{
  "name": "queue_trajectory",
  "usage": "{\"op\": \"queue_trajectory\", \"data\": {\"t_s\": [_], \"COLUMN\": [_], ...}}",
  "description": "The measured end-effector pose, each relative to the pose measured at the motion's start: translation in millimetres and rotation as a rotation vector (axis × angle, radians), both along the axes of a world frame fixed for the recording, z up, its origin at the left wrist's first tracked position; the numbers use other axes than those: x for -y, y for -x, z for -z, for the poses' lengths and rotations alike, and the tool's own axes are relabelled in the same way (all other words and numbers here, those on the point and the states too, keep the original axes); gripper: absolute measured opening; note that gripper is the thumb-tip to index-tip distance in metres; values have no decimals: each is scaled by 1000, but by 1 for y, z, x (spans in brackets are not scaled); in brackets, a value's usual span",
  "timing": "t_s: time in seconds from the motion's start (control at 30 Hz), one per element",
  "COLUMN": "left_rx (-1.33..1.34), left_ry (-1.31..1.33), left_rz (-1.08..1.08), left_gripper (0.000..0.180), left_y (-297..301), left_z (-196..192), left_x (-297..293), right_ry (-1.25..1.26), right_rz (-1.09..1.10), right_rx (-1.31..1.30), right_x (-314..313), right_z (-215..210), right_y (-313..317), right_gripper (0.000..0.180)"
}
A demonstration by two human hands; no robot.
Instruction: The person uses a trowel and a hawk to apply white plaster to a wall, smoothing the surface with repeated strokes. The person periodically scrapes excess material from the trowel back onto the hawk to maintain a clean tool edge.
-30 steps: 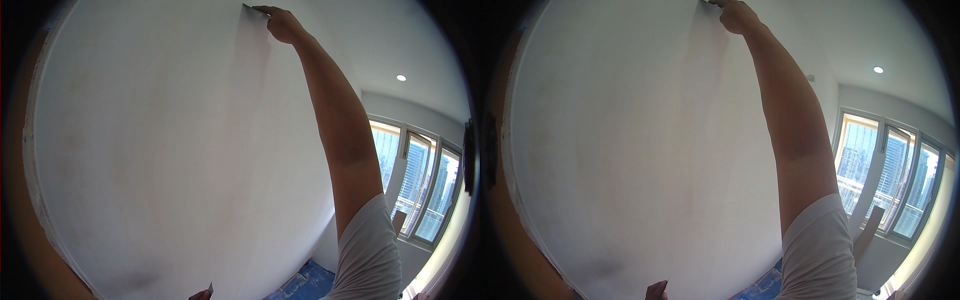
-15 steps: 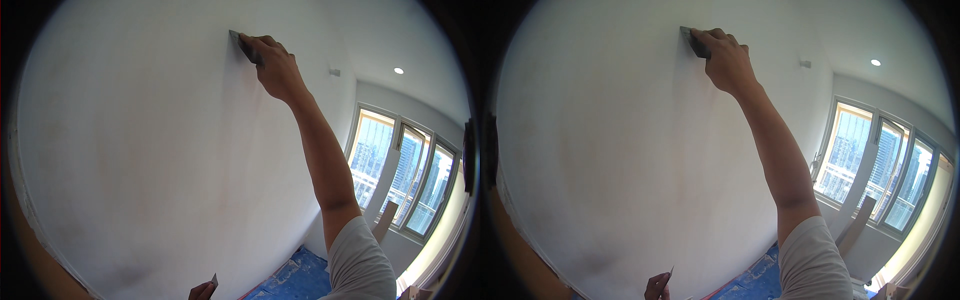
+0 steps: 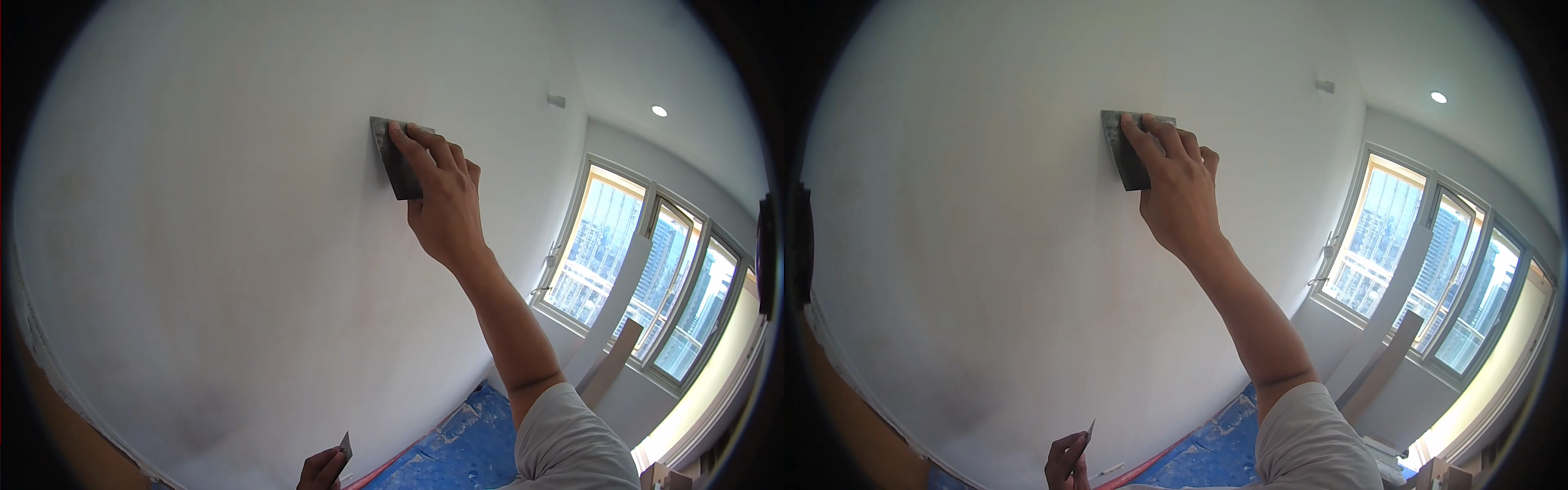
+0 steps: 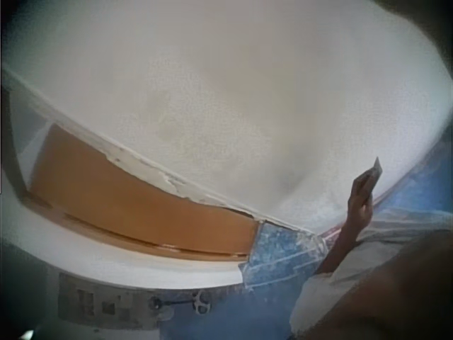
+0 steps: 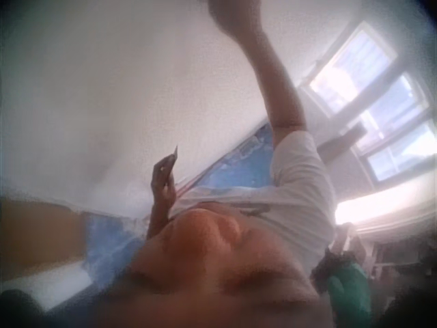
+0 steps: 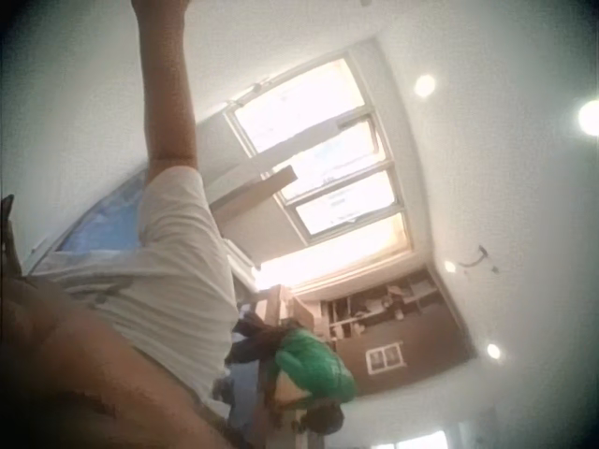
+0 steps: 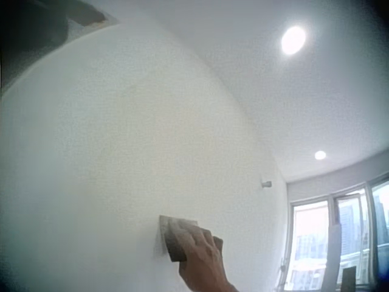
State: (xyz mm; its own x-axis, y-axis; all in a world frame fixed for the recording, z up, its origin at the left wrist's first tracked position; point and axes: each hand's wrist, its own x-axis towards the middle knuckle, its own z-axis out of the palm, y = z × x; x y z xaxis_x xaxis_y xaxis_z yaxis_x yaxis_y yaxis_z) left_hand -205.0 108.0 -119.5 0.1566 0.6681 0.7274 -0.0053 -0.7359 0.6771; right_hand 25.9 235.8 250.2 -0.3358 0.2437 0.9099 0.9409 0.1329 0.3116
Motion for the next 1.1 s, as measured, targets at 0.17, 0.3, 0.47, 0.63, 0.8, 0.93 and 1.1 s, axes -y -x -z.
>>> {"op": "queue_trajectory", "data": {"t_s": [0.17, 0.3, 0.47, 0.63, 0.8, 0.93, 1.1], "left_rx": [29, 11, 6, -3, 643, 895, 960], "left_ry": [-41, -24, -6, 148, 671, 894, 1007], "left_rz": [4, -14, -10, -41, 272, 400, 521], "left_gripper": [54, 52, 49, 48, 43, 45, 35], "left_y": [-1, -1, -4, -10, -32, -34, -26], "left_z": [-5, -2, 2, 4, -8, -39, -60], "left_x": [-2, -1, 0, 6, 7, 5, 4], "right_ry": [93, 171, 253, 291, 398, 501, 731], "right_rz": [12, 20, 18, 9, 37, 68, -376], "right_rx": [-42, -67, -94, -92, -62, -5, -219], "right_x": [3, 6, 5, 8, 17, 40, 98], "right_z": [54, 101, 163, 221, 257, 259, 223], "right_y": [-1, -4, -10, -23, -33, -37, -25], "right_gripper": [93, 97, 96, 88, 80, 75, 52]}}
